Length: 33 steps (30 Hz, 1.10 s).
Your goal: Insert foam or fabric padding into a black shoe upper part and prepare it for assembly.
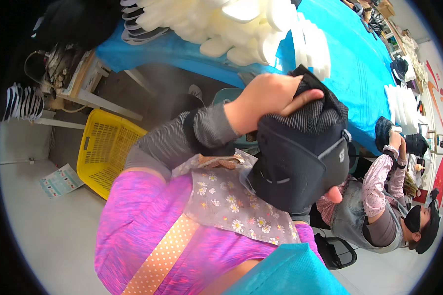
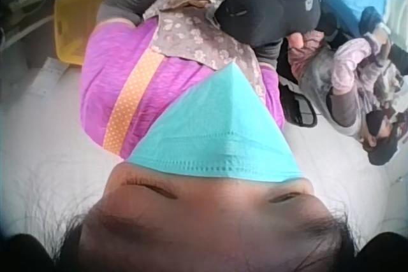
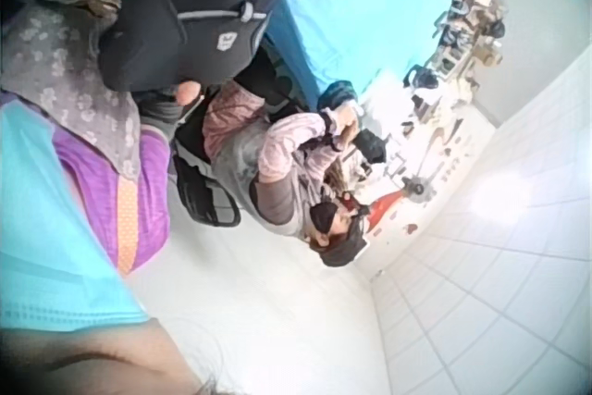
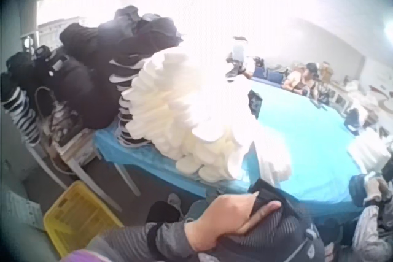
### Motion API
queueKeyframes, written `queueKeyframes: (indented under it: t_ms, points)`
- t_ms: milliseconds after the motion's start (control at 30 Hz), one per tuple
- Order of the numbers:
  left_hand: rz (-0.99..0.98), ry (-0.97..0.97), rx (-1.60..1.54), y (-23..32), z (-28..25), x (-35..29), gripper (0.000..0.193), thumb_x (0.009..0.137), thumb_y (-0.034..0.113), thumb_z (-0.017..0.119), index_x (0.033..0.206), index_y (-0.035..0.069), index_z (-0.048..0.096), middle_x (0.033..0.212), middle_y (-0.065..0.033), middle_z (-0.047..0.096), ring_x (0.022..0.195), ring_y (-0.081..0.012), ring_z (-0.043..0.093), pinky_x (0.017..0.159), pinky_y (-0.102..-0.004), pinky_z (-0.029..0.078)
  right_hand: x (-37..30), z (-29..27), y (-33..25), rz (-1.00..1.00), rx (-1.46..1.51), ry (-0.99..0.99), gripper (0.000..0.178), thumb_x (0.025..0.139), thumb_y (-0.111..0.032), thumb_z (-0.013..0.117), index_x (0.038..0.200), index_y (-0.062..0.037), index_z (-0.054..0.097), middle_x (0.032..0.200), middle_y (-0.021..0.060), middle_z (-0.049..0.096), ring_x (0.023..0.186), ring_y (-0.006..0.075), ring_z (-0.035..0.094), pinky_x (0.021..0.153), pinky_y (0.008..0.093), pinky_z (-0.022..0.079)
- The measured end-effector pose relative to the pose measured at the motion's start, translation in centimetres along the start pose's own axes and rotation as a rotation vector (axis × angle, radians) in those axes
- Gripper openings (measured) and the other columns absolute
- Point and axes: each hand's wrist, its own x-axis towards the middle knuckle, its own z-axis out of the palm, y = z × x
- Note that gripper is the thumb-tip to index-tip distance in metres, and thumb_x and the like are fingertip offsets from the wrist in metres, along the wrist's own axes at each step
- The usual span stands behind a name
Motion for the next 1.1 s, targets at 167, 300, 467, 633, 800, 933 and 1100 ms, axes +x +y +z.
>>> queueKeyframes:
  t_ms: [167, 300, 467, 633, 800, 933, 1100]
  points:
    - [-0.077, -0.052, -0.047, 0.4, 0.2, -1.7, 0.038, 0.097, 0.037, 0.055, 0.084, 0.003, 0.063, 0.073, -0.0170, 0.061, 0.068, -0.0372, 0.060, 0.059, -0.0402, 0.046, -0.4, 0.1, -0.1, -0.003, -0.012, 0.034, 0.102, 0.065, -0.049, 0.059, 0.148, 0.0006, 0.026, 0.148, 0.0265, 0.035, 0.130, 0.0401, 0.043, 0.110, 0.0504, 0.034]
    - [-0.133, -0.061, -0.126, 0.1, 1.2, -1.5, 0.036, 0.098, 0.035, 0.056, 0.085, 0.001, 0.063, 0.071, -0.0161, 0.061, 0.062, -0.0342, 0.058, 0.057, -0.0375, 0.045, -0.9, -0.1, -0.5, -0.021, -0.017, 0.056, 0.102, 0.065, -0.049, 0.059, 0.148, 0.0006, 0.026, 0.147, 0.0264, 0.035, 0.130, 0.0400, 0.043, 0.110, 0.0503, 0.034]
    - [-0.279, -0.029, -0.258, 0.7, 1.3, -1.6, 0.047, 0.095, 0.044, 0.055, 0.075, 0.002, 0.064, 0.067, -0.0176, 0.061, 0.061, -0.0382, 0.059, 0.056, -0.0421, 0.046, -1.0, 0.0, -0.7, -0.029, -0.032, 0.083, 0.102, 0.065, -0.049, 0.058, 0.148, 0.0007, 0.027, 0.147, 0.0263, 0.035, 0.130, 0.0399, 0.043, 0.110, 0.0503, 0.034]
    - [-0.262, -0.054, -0.298, -0.5, 2.0, -1.5, 0.044, 0.097, 0.036, 0.058, 0.076, -0.003, 0.060, 0.063, -0.0164, 0.058, 0.055, -0.0316, 0.055, 0.053, -0.0367, 0.042, -1.3, -0.3, -1.0, -0.025, -0.038, 0.099, 0.101, 0.065, -0.049, 0.058, 0.148, 0.0008, 0.027, 0.147, 0.0262, 0.036, 0.130, 0.0398, 0.043, 0.110, 0.0502, 0.034]
    - [-0.338, -0.153, -0.225, -0.5, 2.7, -2.7, 0.046, 0.097, 0.039, 0.055, 0.078, -0.002, 0.063, 0.067, -0.0182, 0.060, 0.059, -0.0339, 0.058, 0.056, -0.0379, 0.044, -1.6, -0.7, -0.9, -0.018, -0.049, 0.116, 0.101, 0.065, -0.049, 0.058, 0.148, 0.0009, 0.027, 0.147, 0.0261, 0.036, 0.130, 0.0397, 0.043, 0.110, 0.0502, 0.035]
    - [-0.282, -0.171, -0.015, -1.1, 4.3, -3.6, 0.043, 0.097, 0.038, 0.054, 0.080, 0.000, 0.064, 0.070, -0.0184, 0.062, 0.066, -0.0396, 0.058, 0.058, -0.0417, 0.045, -1.1, -0.7, -0.6, -0.010, -0.064, 0.121, 0.101, 0.065, -0.049, 0.058, 0.147, 0.0010, 0.027, 0.146, 0.0261, 0.036, 0.130, 0.0396, 0.044, 0.110, 0.0501, 0.035]
    - [-0.195, -0.142, 0.004, -1.0, 4.9, -4.5, 0.040, 0.097, 0.038, 0.053, 0.079, 0.004, 0.062, 0.073, -0.0166, 0.062, 0.069, -0.0395, 0.059, 0.059, -0.0435, 0.046, -1.3, -0.9, -0.7, 0.004, -0.087, 0.153, 0.101, 0.065, -0.049, 0.058, 0.147, 0.0011, 0.027, 0.146, 0.0260, 0.037, 0.129, 0.0394, 0.044, 0.109, 0.0500, 0.035]
